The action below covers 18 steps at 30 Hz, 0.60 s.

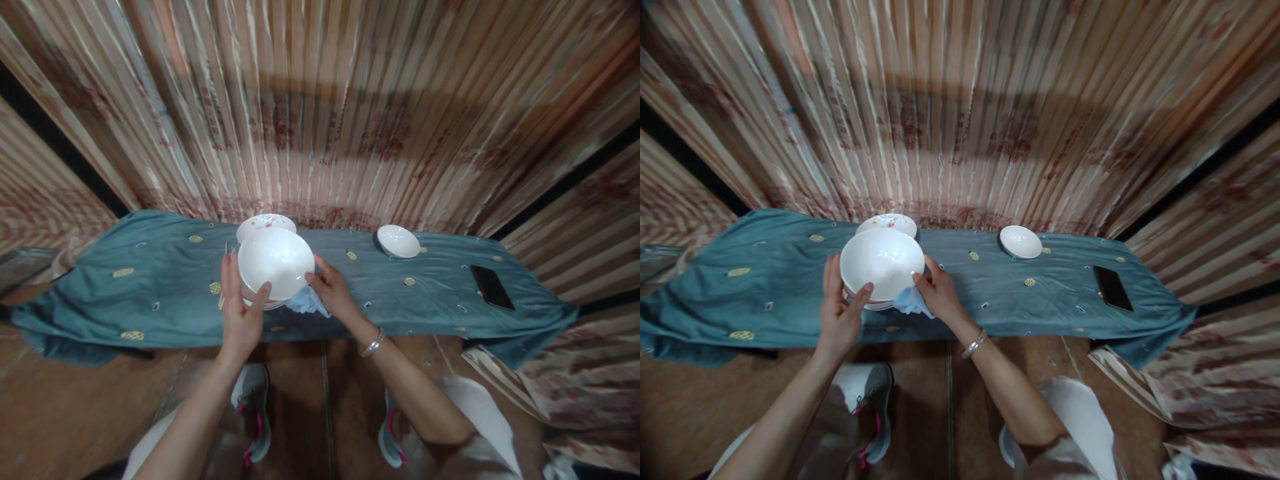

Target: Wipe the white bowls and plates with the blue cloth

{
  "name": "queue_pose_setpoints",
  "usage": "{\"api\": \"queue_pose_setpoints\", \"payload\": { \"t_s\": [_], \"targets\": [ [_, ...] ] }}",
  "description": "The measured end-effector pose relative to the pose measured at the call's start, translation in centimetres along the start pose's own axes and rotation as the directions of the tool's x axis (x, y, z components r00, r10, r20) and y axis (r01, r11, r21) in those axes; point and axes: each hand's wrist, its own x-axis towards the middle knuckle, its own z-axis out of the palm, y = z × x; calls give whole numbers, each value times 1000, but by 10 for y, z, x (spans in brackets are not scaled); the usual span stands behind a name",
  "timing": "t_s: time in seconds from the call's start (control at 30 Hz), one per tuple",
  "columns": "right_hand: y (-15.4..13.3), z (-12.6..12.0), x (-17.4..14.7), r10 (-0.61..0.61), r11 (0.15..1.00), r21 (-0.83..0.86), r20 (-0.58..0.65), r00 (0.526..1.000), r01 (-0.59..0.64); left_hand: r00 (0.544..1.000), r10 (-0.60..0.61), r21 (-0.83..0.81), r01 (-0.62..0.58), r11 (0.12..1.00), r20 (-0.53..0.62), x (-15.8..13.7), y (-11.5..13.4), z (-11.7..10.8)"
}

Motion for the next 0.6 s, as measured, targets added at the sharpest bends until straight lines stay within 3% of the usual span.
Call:
{"api": "queue_pose_setpoints", "payload": {
  "t_s": [0.07,0.13,0.2,0.3,0.43,0.6],
  "targets": [
    [0,-11,-10,-2,997,71,-43,999,5,996,79,27,-79,996,30,-5,15,8],
    [1,-23,-19,1,991,135,-88,996,11,994,70,-48,-67,997,78,-13,27,21],
    [5,-35,-27,13,984,176,-124,992,9,987,-24,-205,56,977,158,-21,36,37],
    [20,-51,-33,57,977,210,-148,987,-25,937,-189,-413,303,859,294,-31,42,58],
    [51,-67,-35,132,969,226,-157,979,-94,822,-382,-467,558,686,422,-36,38,80],
    [84,-81,-29,158,976,168,-129,979,-136,721,-528,-477,693,541,448,-36,21,103]
  ]
}}
